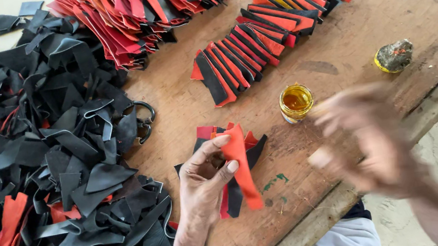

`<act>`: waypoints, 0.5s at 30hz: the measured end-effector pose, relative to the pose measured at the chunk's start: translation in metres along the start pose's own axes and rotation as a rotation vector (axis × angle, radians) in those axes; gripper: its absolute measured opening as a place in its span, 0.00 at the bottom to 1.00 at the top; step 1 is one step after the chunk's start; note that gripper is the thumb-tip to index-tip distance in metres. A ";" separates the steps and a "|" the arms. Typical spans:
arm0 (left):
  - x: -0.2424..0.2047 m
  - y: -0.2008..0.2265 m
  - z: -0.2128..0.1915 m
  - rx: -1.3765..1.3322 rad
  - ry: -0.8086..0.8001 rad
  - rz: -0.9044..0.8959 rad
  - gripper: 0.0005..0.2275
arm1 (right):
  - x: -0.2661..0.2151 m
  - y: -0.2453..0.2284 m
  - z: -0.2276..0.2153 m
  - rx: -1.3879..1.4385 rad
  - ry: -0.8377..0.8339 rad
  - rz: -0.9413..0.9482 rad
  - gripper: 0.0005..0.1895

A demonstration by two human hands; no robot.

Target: The person repeatedly picks up small red and black rubber pieces, applies a yellow adhesive from a small jar to the edges, and joins them together. The finished pairs are placed in a growing stack on the wooden table.

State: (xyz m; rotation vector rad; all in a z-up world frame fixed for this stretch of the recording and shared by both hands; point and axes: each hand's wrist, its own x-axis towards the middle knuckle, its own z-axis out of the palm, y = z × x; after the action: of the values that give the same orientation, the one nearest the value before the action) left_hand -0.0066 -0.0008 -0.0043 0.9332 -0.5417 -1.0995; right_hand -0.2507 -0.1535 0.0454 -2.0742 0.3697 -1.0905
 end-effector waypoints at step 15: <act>-0.006 -0.002 -0.005 -0.169 -0.044 -0.071 0.24 | 0.020 0.016 0.060 0.054 -0.560 0.122 0.50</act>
State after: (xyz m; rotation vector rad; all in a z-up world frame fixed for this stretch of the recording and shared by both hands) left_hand -0.0061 0.0065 -0.0078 0.7872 -0.4463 -1.2128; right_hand -0.1891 -0.1462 0.0238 -2.1686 0.1793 -0.4111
